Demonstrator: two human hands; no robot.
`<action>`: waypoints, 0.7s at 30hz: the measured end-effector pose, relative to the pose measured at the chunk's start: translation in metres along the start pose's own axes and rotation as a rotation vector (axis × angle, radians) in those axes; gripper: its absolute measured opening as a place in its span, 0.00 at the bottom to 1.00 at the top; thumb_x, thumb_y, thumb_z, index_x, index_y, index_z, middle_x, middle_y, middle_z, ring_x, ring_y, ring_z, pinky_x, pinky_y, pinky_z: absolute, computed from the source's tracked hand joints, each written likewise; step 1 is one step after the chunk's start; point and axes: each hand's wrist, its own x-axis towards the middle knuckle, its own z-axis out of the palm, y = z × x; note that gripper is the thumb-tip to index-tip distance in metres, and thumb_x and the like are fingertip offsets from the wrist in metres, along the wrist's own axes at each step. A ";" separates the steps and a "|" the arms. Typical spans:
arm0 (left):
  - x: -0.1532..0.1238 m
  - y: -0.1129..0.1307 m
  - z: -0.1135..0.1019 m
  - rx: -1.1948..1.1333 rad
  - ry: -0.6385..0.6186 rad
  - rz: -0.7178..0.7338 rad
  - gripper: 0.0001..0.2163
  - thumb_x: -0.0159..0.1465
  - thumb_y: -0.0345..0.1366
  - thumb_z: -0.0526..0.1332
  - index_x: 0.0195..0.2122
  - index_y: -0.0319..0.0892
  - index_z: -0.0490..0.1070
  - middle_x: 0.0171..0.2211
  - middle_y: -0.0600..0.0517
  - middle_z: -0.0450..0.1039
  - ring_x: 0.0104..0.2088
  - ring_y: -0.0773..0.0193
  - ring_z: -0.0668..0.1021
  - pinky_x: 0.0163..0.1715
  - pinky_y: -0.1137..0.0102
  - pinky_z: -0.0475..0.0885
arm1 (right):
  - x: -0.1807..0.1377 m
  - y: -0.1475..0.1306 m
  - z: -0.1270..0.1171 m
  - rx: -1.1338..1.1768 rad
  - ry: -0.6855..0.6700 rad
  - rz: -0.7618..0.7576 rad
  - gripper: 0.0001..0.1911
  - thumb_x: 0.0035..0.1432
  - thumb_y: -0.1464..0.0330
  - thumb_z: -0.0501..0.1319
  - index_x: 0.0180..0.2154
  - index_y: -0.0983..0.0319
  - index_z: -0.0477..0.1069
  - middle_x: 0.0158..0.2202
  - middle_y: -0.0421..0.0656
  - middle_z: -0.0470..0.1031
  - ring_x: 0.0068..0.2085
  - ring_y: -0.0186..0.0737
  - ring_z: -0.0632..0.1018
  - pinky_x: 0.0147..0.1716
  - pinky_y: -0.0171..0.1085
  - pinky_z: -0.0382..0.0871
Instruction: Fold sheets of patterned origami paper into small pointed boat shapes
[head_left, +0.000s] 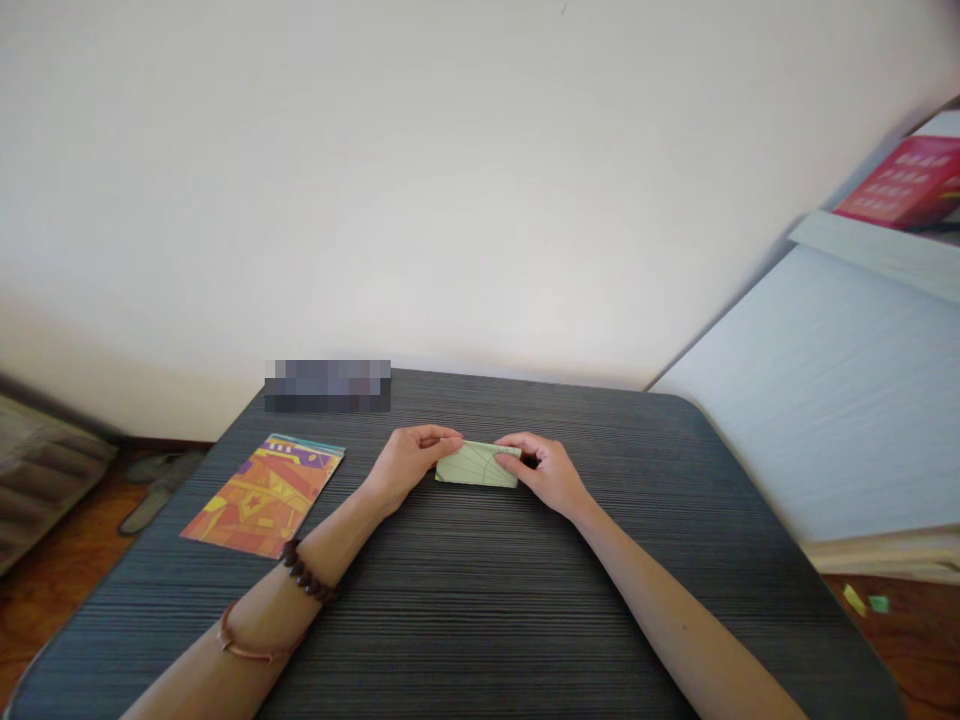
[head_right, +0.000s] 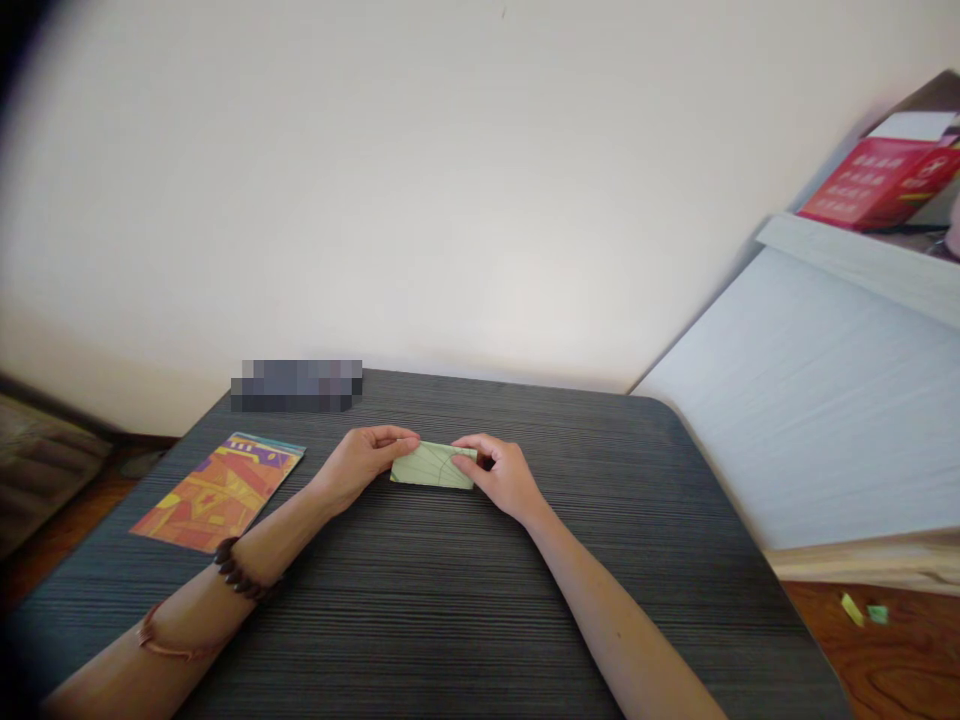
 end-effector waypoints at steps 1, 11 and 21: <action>0.000 0.000 0.000 0.006 0.003 0.001 0.14 0.52 0.41 0.67 0.36 0.37 0.75 0.28 0.51 0.77 0.25 0.68 0.74 0.27 0.75 0.67 | 0.000 0.000 0.000 0.002 -0.003 -0.002 0.13 0.56 0.60 0.59 0.41 0.58 0.74 0.34 0.41 0.78 0.33 0.37 0.76 0.34 0.35 0.67; -0.003 0.001 0.001 0.157 0.017 0.065 0.13 0.54 0.42 0.65 0.35 0.37 0.74 0.28 0.51 0.77 0.27 0.67 0.75 0.29 0.74 0.68 | -0.001 0.000 -0.001 -0.020 -0.005 -0.016 0.12 0.56 0.61 0.59 0.41 0.58 0.74 0.32 0.40 0.77 0.31 0.36 0.75 0.33 0.35 0.67; -0.004 -0.003 0.004 0.347 0.017 0.150 0.13 0.56 0.44 0.62 0.34 0.38 0.74 0.26 0.52 0.75 0.26 0.66 0.74 0.26 0.74 0.66 | -0.001 -0.008 0.005 0.050 -0.005 -0.005 0.10 0.56 0.62 0.60 0.38 0.60 0.74 0.34 0.42 0.79 0.35 0.38 0.78 0.36 0.36 0.69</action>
